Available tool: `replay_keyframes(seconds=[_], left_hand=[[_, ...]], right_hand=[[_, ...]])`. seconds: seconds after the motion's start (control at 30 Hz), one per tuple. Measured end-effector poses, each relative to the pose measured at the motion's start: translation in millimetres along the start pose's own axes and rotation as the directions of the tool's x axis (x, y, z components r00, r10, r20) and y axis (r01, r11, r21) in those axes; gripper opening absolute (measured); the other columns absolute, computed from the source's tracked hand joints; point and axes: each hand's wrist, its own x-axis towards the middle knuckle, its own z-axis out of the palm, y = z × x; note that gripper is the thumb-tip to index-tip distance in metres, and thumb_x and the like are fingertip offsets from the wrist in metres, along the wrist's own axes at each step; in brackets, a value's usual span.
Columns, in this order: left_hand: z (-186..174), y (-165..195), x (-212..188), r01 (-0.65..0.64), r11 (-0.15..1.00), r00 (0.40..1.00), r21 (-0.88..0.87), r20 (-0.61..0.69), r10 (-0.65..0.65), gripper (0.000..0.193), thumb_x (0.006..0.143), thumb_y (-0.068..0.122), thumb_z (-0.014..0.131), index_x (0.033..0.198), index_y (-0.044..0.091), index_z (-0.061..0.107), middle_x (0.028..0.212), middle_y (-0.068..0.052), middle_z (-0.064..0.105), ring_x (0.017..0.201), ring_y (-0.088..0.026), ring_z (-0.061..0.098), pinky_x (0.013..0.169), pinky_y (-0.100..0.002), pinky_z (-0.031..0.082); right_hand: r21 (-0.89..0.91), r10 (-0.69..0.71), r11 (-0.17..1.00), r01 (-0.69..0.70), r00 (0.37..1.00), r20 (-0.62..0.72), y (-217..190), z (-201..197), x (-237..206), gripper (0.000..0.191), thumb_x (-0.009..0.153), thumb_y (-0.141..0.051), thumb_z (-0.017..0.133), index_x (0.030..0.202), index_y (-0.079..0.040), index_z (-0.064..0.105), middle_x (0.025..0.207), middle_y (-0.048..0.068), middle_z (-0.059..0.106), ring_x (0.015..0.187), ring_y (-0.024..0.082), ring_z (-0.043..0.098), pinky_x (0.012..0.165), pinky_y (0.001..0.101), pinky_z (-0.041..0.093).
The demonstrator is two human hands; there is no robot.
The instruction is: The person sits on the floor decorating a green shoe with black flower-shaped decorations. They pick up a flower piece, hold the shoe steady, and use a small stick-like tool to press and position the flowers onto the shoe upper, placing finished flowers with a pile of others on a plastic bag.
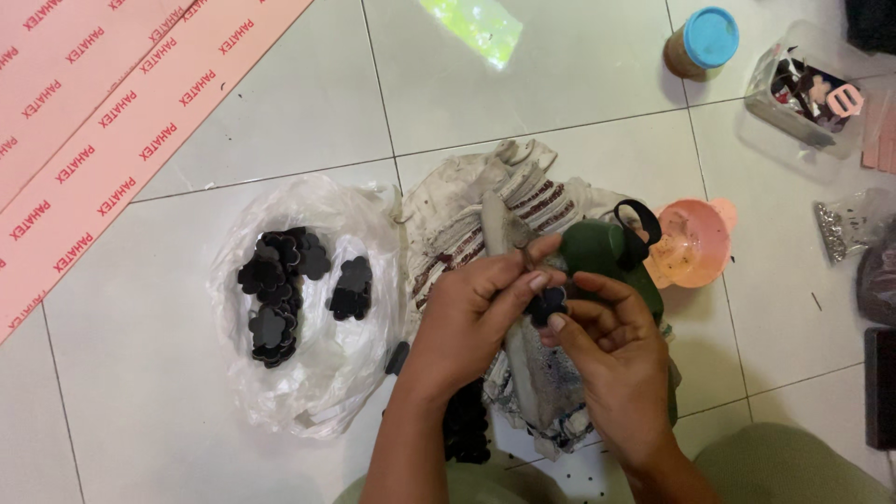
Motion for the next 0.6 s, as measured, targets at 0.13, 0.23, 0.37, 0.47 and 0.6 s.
replay_keyframes(seconds=[0.13,0.23,0.37,0.47,0.6], left_hand=[[0,6,-2,0.016,0.976,0.999,0.217,0.038,-0.025,0.018,0.098,0.013,0.064,0.107,0.001,0.074,0.113,-0.006,0.081,0.093,-0.011,0.076,0.079,-0.027,0.059],[1,9,0,0.041,0.976,0.999,0.213,0.010,-0.044,0.017,0.099,0.014,0.065,0.107,0.002,0.074,0.115,-0.005,0.081,0.094,-0.009,0.077,0.080,-0.027,0.060],[3,5,2,0.174,0.980,0.984,0.100,-0.058,-0.169,0.025,0.095,0.015,0.067,0.118,0.009,0.075,0.103,-0.006,0.081,0.088,-0.009,0.075,0.077,-0.027,0.059],[6,-4,4,0.134,0.983,0.990,0.126,-0.060,-0.128,0.021,0.093,0.013,0.070,0.111,0.005,0.077,0.108,-0.005,0.082,0.084,-0.010,0.073,0.074,-0.028,0.058],[11,-21,10,0.040,0.966,0.999,0.255,-0.026,-0.035,0.018,0.094,0.014,0.071,0.107,0.002,0.074,0.110,-0.008,0.081,0.084,-0.015,0.075,0.074,-0.029,0.058]], right_hand=[[0.004,0.007,1.000,-0.007,1.000,0.000,6,-2,2,0.043,0.089,0.006,0.066,0.131,0.004,0.054,0.105,0.014,0.074,0.087,0.015,0.072,0.080,0.0300,0.060],[-0.020,0.006,1.000,-0.006,1.000,0.004,9,-4,4,0.043,0.089,0.006,0.066,0.130,0.005,0.054,0.104,0.014,0.074,0.086,0.014,0.071,0.080,0.0296,0.060],[-0.027,0.006,1.000,-0.006,1.000,-0.007,13,-8,5,0.042,0.090,0.005,0.067,0.129,0.005,0.054,0.100,0.015,0.074,0.085,0.015,0.072,0.078,0.0294,0.061],[-0.072,-0.004,0.997,0.001,0.999,-0.046,17,-10,5,0.043,0.089,0.004,0.068,0.130,0.004,0.054,0.097,0.015,0.074,0.084,0.015,0.073,0.076,0.0292,0.061],[-0.232,-0.084,0.971,0.056,0.990,-0.110,22,-5,5,0.046,0.089,0.000,0.070,0.132,0.002,0.054,0.098,0.011,0.073,0.086,0.014,0.075,0.076,0.0285,0.062]])
